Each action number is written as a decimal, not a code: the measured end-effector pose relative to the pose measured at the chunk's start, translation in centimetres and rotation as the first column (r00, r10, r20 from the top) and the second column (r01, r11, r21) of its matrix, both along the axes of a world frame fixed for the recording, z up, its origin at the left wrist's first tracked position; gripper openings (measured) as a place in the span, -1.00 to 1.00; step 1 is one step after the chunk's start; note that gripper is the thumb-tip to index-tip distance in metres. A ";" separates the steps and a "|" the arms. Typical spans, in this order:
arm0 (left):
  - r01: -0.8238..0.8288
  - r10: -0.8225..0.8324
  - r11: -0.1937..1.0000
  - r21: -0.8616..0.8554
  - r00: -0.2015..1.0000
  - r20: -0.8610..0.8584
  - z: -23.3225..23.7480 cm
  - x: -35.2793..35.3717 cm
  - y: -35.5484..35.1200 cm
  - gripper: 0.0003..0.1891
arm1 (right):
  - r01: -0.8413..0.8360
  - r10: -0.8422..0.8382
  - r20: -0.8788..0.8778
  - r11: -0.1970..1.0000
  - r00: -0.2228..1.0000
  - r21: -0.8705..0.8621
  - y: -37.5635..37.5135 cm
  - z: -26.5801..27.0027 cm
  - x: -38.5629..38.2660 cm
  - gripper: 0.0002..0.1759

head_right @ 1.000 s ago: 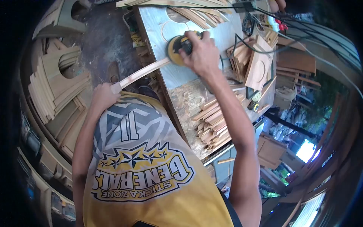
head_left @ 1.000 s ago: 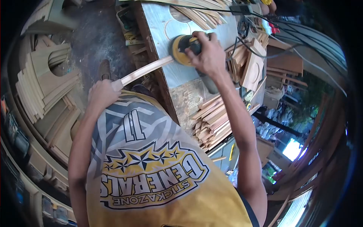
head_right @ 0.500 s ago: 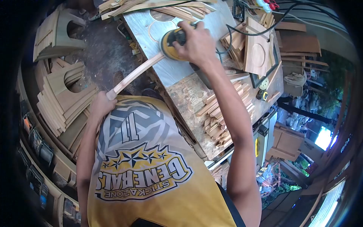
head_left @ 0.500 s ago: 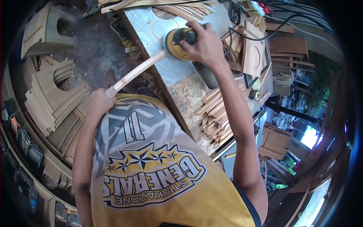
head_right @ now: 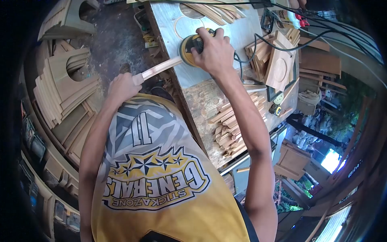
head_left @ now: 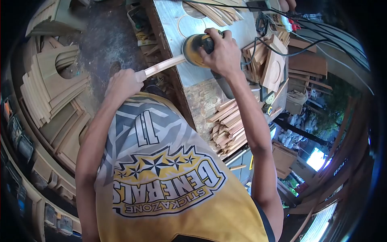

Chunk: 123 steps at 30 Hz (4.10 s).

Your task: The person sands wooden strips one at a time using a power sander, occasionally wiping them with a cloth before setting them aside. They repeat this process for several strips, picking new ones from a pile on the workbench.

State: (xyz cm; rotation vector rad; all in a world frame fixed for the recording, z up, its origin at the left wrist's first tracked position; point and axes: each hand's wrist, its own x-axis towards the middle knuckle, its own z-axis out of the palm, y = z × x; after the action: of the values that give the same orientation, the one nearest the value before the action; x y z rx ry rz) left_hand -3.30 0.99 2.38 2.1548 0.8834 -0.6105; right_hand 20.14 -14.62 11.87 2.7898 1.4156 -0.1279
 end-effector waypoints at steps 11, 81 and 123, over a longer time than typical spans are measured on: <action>0.038 -0.037 0.999 -0.027 0.999 0.012 0.0 0.8 -0.8 -0.56 | -0.056 0.058 -0.029 0.998 0.998 0.040 1.8 -0.4 -3.6 -0.45; -0.689 0.641 0.719 -0.089 0.609 0.467 3.5 -11.2 11.0 -0.70 | 0.120 0.096 -0.488 0.912 0.868 0.392 -9.9 3.8 2.6 -0.69; -0.135 0.165 0.840 -0.526 0.986 0.010 -4.9 2.2 -1.5 -0.47 | 0.453 -0.461 -0.001 0.872 0.887 0.185 -6.7 -1.6 9.9 -0.16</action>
State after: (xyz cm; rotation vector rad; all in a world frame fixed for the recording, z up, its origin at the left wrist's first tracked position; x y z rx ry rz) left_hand -1.12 -0.54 -2.55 1.5837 0.7407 -0.6234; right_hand 30.01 -21.37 10.23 3.2023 0.7607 0.0639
